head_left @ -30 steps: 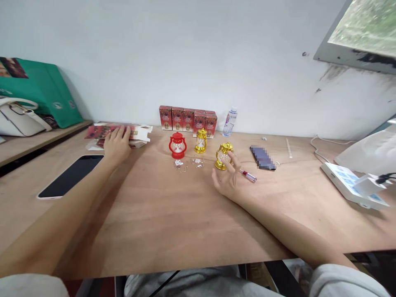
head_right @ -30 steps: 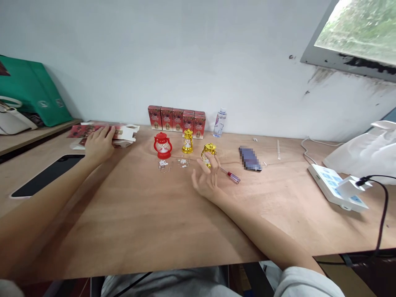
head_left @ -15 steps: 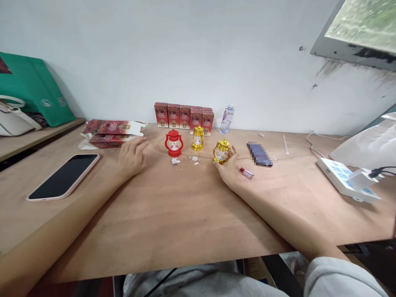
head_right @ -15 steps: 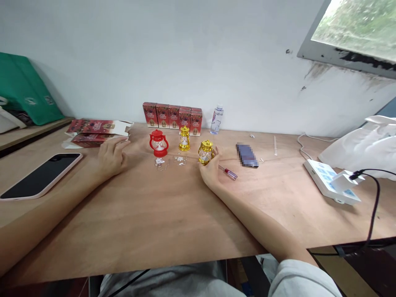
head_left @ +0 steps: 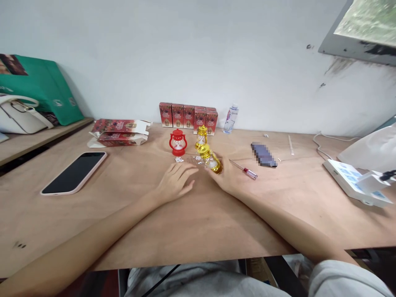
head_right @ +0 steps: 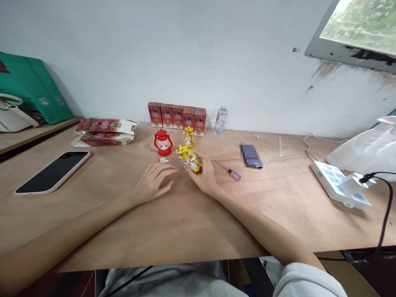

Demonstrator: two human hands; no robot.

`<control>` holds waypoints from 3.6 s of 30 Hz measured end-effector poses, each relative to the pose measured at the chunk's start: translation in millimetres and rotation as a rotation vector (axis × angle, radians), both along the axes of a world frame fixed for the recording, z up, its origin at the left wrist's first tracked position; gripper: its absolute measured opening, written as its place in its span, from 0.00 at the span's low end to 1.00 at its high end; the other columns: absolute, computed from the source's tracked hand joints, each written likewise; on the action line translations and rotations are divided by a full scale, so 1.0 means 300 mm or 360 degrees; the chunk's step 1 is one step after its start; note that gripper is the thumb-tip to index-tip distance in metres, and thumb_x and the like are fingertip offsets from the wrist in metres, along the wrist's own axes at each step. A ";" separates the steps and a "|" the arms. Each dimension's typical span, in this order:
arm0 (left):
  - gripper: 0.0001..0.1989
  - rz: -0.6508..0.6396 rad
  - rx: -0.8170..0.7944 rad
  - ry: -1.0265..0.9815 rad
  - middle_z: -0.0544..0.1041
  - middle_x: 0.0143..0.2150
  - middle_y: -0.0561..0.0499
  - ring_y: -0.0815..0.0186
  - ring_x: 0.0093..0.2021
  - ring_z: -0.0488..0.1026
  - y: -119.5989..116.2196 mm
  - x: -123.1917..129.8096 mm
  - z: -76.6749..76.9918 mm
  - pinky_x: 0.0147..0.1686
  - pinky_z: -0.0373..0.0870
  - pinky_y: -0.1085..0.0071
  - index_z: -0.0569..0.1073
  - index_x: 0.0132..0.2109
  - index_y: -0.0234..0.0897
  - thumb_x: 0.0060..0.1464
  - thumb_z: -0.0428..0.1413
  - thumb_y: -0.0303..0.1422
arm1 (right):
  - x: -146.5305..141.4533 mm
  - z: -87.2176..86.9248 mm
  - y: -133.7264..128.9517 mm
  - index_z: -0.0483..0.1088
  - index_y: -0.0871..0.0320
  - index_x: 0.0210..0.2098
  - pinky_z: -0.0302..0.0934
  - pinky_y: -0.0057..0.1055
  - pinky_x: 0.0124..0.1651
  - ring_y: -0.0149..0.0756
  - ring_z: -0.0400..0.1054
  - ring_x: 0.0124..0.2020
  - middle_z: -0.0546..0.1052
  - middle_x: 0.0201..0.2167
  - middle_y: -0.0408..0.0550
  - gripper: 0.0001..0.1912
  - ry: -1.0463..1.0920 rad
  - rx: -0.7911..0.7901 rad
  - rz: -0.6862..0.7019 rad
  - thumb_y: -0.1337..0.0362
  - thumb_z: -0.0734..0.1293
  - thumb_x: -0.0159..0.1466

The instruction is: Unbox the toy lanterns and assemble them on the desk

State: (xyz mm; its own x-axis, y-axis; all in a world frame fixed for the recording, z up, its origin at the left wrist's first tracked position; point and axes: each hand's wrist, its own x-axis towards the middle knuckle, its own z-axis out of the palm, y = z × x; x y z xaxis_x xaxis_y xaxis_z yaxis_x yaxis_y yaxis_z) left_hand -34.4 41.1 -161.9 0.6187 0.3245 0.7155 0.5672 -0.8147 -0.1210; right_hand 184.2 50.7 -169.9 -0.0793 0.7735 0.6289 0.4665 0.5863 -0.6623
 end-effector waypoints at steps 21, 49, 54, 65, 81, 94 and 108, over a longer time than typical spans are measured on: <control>0.18 -0.0073 -0.0743 -0.0713 0.66 0.31 0.49 0.67 0.32 0.64 0.020 -0.035 0.020 0.34 0.64 0.69 0.62 0.28 0.38 0.65 0.41 0.40 | -0.027 0.008 -0.027 0.64 0.55 0.45 0.64 0.38 0.51 0.40 0.70 0.47 0.74 0.46 0.49 0.23 0.0276 -0.0350 0.0161 0.52 0.71 0.54; 0.15 -0.0119 -0.1690 -0.1252 0.63 0.17 0.61 0.76 0.10 0.60 0.029 -0.008 -0.018 0.09 0.53 0.82 0.65 0.33 0.36 0.56 0.50 0.45 | -0.075 -0.004 -0.009 0.61 0.55 0.27 0.54 0.24 0.18 0.27 0.57 0.22 0.63 0.22 0.37 0.23 0.0902 -0.0993 0.0493 0.41 0.64 0.54; 0.15 -0.0129 -0.1651 -0.1235 0.63 0.18 0.61 0.78 0.09 0.57 0.031 -0.006 -0.021 0.08 0.50 0.82 0.64 0.32 0.36 0.57 0.49 0.44 | -0.078 -0.004 -0.013 0.60 0.55 0.27 0.54 0.23 0.18 0.26 0.57 0.21 0.63 0.21 0.37 0.23 0.0905 -0.0965 0.0486 0.41 0.65 0.54; 0.13 -0.0062 -0.1565 -0.1253 0.62 0.20 0.60 0.78 0.10 0.56 0.025 -0.004 -0.022 0.08 0.50 0.81 0.64 0.32 0.36 0.59 0.47 0.41 | -0.084 0.008 -0.015 0.60 0.55 0.26 0.53 0.23 0.17 0.26 0.58 0.21 0.63 0.21 0.37 0.22 0.0910 -0.1043 0.0543 0.42 0.64 0.54; 0.06 -0.0107 -0.1843 -0.1235 0.59 0.19 0.62 0.79 0.10 0.54 0.002 0.046 -0.032 0.06 0.51 0.84 0.62 0.33 0.37 0.57 0.45 0.33 | -0.108 0.003 -0.029 0.64 0.56 0.31 0.55 0.27 0.22 0.31 0.61 0.25 0.69 0.25 0.41 0.20 0.1043 -0.1191 0.0686 0.45 0.64 0.56; 0.07 -0.0114 -0.1656 -0.1393 0.62 0.22 0.60 0.80 0.11 0.54 -0.021 0.047 -0.017 0.07 0.53 0.82 0.63 0.32 0.37 0.55 0.50 0.34 | -0.136 0.008 -0.053 0.62 0.55 0.31 0.55 0.25 0.20 0.28 0.59 0.24 0.66 0.24 0.39 0.21 0.1059 -0.1099 0.0626 0.43 0.63 0.56; 0.14 0.0089 -0.1332 -0.1138 0.59 0.18 0.60 0.75 0.13 0.56 -0.015 0.009 -0.012 0.15 0.54 0.78 0.62 0.30 0.39 0.60 0.43 0.41 | -0.082 0.007 -0.041 0.59 0.53 0.28 0.50 0.26 0.19 0.28 0.53 0.20 0.60 0.21 0.37 0.20 0.0828 -0.0857 0.0388 0.43 0.60 0.58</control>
